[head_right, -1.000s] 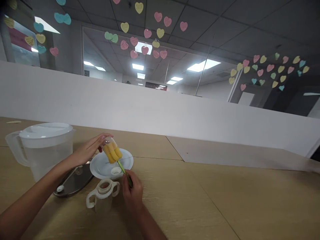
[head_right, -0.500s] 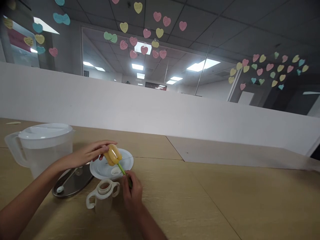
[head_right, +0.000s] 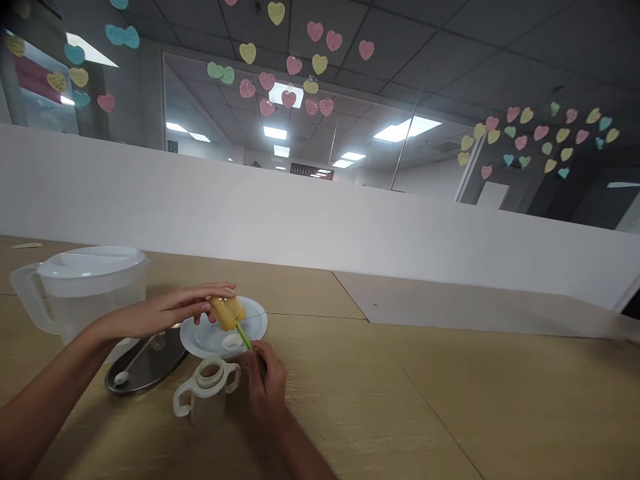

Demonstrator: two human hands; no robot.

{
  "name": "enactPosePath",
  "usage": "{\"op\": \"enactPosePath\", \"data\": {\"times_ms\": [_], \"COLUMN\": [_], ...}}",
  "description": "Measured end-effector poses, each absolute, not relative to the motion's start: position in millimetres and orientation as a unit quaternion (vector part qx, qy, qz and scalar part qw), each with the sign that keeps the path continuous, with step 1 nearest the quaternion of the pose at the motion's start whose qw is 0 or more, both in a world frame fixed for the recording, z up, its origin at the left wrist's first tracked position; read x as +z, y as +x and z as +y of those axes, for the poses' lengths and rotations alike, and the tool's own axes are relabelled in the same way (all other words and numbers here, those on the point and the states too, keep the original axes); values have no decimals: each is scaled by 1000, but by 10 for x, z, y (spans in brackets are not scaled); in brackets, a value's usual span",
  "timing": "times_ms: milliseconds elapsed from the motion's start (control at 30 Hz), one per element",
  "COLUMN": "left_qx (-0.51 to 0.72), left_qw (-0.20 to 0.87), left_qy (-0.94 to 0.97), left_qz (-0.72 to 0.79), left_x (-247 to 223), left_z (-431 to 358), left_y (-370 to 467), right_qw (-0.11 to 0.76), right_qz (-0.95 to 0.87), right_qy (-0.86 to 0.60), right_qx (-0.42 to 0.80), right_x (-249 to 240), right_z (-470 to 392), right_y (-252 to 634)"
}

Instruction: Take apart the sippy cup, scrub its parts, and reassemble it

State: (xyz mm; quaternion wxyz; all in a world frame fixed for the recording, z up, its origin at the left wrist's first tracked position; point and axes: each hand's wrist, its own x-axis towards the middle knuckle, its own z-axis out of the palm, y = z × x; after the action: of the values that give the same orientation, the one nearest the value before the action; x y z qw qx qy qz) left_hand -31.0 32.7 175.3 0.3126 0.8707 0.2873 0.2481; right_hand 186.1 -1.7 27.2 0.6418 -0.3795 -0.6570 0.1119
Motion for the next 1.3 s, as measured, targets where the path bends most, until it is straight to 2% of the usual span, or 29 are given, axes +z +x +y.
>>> {"op": "enactPosePath", "data": {"times_ms": [367, 700, 800, 933, 1133, 1200, 1300], "left_qx": [280, 289, 274, 241, 254, 270, 292], "left_qw": [299, 143, 163, 246, 312, 308, 249], "left_qy": [844, 839, 834, 823, 808, 799, 789], "left_qz": [346, 438, 450, 451, 430, 440, 480], "left_x": [1773, 1770, 1753, 1739, 1813, 1832, 1792], "left_z": [280, 311, 315, 330, 376, 405, 506], "left_y": [-237, -156, -156, -221, -439, -532, -684], "right_qw": [638, 626, 632, 632, 631, 632, 644], "right_qz": [-663, -672, -669, -672, -673, -670, -653], "right_qy": [-379, -386, -382, -375, -374, -377, -387], "right_qx": [99, 86, 88, 91, 94, 97, 96], "right_x": [282, 274, 294, 313, 334, 340, 345], "right_z": [-26, -18, -17, -24, -41, -36, -21], "right_y": [1856, 1856, 1858, 1853, 1823, 1822, 1834]}}
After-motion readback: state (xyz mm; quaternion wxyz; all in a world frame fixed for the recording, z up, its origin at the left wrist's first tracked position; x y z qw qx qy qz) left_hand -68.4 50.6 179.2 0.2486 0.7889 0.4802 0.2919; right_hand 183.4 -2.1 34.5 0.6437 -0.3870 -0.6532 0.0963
